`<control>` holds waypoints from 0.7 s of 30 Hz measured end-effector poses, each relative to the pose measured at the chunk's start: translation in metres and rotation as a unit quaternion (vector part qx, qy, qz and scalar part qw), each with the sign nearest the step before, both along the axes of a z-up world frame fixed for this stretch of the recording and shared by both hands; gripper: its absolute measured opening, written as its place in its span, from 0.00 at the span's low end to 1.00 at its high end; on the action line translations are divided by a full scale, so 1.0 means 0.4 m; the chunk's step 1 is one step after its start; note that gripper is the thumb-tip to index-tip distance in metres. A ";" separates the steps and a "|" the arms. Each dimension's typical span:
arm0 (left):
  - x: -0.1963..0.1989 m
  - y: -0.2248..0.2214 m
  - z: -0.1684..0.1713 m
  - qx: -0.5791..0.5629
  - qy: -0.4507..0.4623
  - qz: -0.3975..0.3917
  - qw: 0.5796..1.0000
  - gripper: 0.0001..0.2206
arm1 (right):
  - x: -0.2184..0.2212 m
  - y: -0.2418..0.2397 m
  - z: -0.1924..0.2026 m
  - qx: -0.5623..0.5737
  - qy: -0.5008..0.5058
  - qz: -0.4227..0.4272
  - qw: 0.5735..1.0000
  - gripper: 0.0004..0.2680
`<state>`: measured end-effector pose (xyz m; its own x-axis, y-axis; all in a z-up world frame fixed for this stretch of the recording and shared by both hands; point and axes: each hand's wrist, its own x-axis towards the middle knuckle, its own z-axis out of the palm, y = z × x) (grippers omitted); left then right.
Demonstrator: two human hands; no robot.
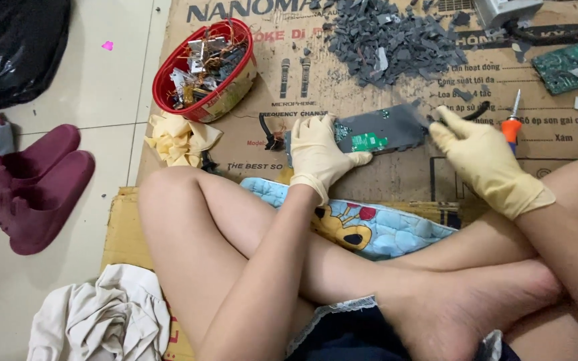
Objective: The person scrapes a protective or insulating coating off a circuit board using a manual knife.
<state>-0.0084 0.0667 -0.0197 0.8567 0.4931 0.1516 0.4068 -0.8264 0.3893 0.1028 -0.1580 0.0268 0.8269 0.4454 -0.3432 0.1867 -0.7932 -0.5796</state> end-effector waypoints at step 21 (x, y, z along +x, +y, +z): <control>0.018 0.018 -0.031 -0.011 0.011 -0.044 0.999 0.37 | -0.109 -0.011 0.058 -0.021 0.061 -0.019 0.998 0.12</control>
